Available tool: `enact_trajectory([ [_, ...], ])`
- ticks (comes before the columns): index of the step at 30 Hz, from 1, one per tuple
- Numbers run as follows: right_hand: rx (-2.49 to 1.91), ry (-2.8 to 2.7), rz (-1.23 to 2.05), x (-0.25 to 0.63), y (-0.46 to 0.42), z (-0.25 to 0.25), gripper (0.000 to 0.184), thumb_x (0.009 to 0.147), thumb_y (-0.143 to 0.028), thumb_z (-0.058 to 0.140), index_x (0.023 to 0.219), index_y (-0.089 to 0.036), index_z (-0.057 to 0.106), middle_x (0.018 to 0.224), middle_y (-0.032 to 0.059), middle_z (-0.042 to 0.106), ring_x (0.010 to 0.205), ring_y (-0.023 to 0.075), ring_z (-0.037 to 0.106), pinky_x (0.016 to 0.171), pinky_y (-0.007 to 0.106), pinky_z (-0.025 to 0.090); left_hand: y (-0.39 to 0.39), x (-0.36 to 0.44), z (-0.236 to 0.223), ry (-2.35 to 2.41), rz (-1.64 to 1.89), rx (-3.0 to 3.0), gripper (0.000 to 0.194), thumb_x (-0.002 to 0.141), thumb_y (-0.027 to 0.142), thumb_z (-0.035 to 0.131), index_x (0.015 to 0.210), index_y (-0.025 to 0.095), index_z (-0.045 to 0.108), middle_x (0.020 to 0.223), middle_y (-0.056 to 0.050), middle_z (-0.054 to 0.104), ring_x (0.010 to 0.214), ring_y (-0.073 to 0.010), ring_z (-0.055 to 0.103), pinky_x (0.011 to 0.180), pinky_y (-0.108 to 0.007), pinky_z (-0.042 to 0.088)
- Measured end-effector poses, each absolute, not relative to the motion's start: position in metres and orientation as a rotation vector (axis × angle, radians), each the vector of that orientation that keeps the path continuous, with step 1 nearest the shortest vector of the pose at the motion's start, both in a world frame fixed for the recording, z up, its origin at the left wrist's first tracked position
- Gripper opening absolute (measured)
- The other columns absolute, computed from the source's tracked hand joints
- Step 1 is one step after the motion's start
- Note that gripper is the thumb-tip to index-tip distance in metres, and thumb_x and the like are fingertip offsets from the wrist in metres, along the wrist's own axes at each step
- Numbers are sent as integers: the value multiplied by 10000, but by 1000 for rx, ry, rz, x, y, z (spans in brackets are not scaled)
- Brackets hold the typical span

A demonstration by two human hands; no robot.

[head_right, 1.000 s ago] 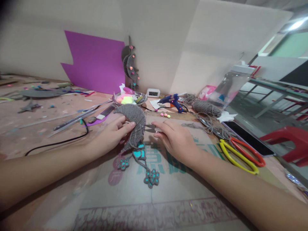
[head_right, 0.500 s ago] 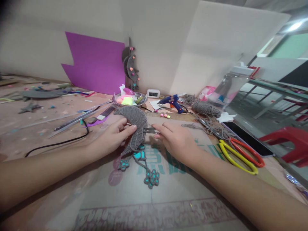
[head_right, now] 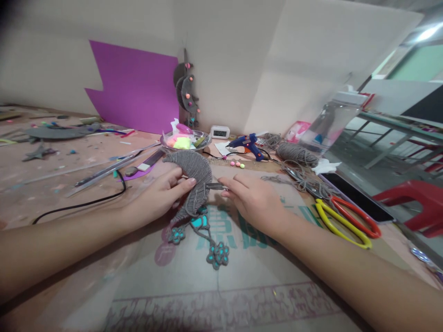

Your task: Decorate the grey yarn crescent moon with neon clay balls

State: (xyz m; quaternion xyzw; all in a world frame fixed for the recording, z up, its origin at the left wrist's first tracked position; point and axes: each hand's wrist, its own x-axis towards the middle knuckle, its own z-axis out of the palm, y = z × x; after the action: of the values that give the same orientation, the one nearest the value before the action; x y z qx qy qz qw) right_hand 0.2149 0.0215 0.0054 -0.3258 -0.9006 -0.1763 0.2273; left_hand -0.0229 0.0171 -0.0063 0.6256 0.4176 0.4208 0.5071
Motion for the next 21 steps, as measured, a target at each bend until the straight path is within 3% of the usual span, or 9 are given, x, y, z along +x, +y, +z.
enact_trajectory([
  [7, -921, -2470, -397, 215, 21, 6, 283, 1005, -277, 463, 1144, -156, 678, 816, 75, 696, 738, 203, 647, 643, 314, 496, 17, -23, -6, 1019, 1035, 1505, 238, 888, 379, 594, 807, 195, 469, 608, 68, 508, 431, -61, 415, 402, -184, 310],
  [13, -967, -2316, -220, 214, 18, 4, 295, 998, -271, 476, 1238, -162, 609, 1111, 128, 720, 994, 240, 678, 820, 362, 533, 18, -23, -7, 1046, 1034, 1448, 254, 897, 401, 591, 815, 205, 451, 583, 69, 502, 426, -80, 466, 393, -185, 332],
  [18, -913, -2435, -332, 213, 16, 1, 326, 1010, -326, 444, 1205, -142, 629, 852, 81, 695, 715, 205, 638, 620, 317, 479, 21, -24, -9, 1071, 1062, 1420, 261, 902, 421, 579, 833, 202, 455, 615, 63, 501, 448, -85, 491, 395, -185, 363],
  [21, -887, -2450, -409, 213, 16, 2, 320, 1017, -316, 430, 1185, -138, 635, 834, 73, 687, 684, 188, 622, 604, 300, 463, 22, -24, -10, 1066, 1088, 1433, 266, 899, 431, 584, 847, 196, 469, 628, 60, 499, 454, -82, 492, 396, -186, 364],
])
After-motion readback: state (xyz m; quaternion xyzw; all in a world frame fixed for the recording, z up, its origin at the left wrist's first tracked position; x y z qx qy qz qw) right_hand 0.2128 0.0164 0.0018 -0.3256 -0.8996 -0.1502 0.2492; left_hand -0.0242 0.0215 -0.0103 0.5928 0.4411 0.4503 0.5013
